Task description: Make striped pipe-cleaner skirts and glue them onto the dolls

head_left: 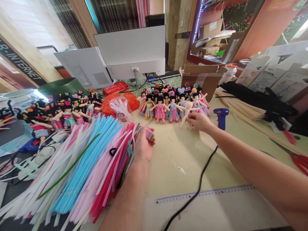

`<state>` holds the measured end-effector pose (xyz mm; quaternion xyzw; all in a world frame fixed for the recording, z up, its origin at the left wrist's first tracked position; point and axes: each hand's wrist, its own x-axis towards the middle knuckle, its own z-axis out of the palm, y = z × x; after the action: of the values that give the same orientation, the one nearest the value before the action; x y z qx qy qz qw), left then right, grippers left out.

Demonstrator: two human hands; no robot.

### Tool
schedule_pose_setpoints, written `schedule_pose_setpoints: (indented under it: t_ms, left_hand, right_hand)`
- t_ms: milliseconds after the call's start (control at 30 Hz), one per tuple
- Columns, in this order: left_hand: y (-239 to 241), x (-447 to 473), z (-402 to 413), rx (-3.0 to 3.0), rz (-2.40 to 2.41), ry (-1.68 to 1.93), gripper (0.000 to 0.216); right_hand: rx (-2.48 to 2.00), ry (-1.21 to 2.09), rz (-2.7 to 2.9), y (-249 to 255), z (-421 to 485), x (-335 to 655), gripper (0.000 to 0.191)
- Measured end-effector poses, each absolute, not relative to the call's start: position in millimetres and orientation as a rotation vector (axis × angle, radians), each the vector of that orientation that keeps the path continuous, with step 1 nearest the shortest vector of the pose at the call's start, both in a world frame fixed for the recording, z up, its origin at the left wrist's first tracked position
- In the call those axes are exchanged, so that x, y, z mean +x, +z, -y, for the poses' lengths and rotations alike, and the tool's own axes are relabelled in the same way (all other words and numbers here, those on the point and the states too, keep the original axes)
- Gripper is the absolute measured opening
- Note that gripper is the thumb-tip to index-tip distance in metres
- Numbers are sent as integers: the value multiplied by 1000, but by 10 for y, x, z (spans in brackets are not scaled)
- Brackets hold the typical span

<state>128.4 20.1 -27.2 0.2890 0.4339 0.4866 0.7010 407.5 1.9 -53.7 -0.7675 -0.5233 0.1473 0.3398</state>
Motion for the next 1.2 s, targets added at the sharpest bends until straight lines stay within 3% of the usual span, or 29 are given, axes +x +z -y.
schedule_pose_setpoints:
  t_ms: [300, 600, 867, 1200]
  left_hand:
    - [-277, 1294, -199, 655, -1004, 1108, 20]
    - [-322, 1299, -201, 701, -990, 1112, 27]
    - [-334, 1306, -197, 720, -979, 1085, 33]
    - [-354, 1303, -201, 712, -947, 1074, 30]
  right_hand:
    - [-2058, 238, 1429, -556, -42, 4118, 20]
    - [-2089, 49, 1557, -468, 40, 3922, 23]
    - [-2222, 294, 1883, -570, 132, 3438, 39]
    - [-2226, 609, 1758, -385, 275, 3365, 40]
